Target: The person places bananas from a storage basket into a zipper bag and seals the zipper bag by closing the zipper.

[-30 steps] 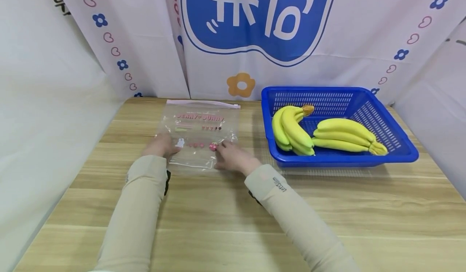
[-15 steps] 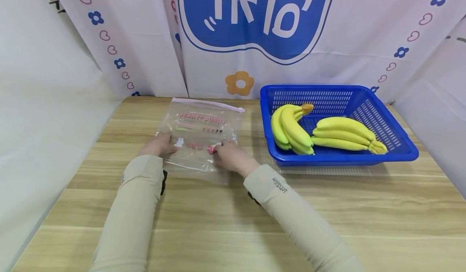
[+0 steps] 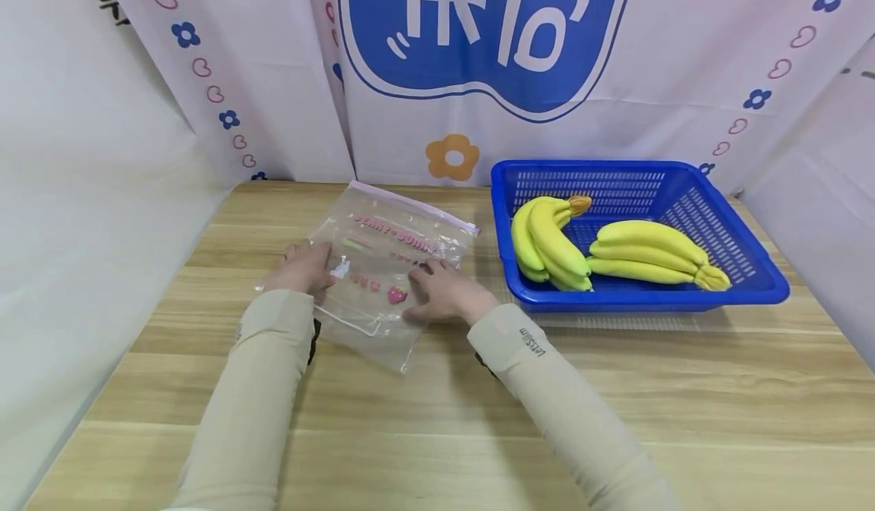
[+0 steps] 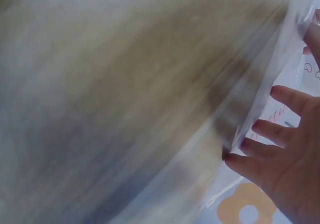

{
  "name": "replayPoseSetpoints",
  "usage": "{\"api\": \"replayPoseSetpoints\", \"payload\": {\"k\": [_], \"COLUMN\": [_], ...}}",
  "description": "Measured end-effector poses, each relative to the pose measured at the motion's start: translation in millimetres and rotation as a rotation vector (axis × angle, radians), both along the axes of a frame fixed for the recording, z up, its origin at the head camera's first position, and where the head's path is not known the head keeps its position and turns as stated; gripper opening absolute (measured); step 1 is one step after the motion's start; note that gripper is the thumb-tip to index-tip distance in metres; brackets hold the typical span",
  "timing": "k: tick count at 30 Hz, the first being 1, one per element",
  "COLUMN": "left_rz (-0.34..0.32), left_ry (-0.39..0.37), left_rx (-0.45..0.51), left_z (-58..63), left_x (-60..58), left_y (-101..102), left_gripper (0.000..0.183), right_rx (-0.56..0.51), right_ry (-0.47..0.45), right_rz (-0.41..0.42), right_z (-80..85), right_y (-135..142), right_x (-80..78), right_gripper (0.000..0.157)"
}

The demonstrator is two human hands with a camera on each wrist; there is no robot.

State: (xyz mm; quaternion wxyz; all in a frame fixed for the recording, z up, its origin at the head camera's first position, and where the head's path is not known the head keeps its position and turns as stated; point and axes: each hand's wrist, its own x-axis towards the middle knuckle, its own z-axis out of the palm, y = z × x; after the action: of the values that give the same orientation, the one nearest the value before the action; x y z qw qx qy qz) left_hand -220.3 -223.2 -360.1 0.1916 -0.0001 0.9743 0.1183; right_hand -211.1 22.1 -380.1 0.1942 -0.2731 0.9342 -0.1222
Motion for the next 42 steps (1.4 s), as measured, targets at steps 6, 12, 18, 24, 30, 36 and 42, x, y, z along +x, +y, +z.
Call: {"api": "replayPoseSetpoints", "payload": {"k": [6, 12, 18, 24, 30, 36, 42], "left_rz": [0.055, 0.155, 0.133, 0.121, 0.071, 0.036, 0.012], "left_ry": [0.100, 0.121, 0.077, 0.041, 0.026, 0.020, 0.016], "left_rx": [-0.117, -0.126, -0.207, -0.150, -0.132, -0.091, -0.044], "left_z": [-3.9, -0.9, -0.7, 0.5, 1.5, 0.0, -1.1], "left_x": [2.1, 5.4, 2.3, 4.1, 4.0, 3.2, 3.0], "left_y": [5.1, 11.8, 11.5, 8.5, 6.2, 2.8, -1.2], "left_gripper": [0.050, 0.063, 0.057, 0.050, 0.051, 0.048, 0.047], "right_rx": [0.028, 0.074, 0.114, 0.114, 0.068, 0.051, 0.058], "right_ry": [-0.007, 0.027, 0.103, 0.150, 0.122, 0.121, 0.085], "right_rz": [0.003, 0.003, -0.006, 0.016, 0.016, 0.018, -0.004], "right_z": [2.8, 2.6, -3.6, -8.4, -8.4, -7.1, -6.8], "right_y": [0.3, -1.5, -2.5, -2.2, 0.6, 2.2, 3.1], "right_x": [1.4, 2.4, -0.6, -4.3, -5.7, -9.2, -10.9], "right_gripper": [0.079, 0.081, 0.085, 0.091, 0.093, 0.091, 0.088]}}
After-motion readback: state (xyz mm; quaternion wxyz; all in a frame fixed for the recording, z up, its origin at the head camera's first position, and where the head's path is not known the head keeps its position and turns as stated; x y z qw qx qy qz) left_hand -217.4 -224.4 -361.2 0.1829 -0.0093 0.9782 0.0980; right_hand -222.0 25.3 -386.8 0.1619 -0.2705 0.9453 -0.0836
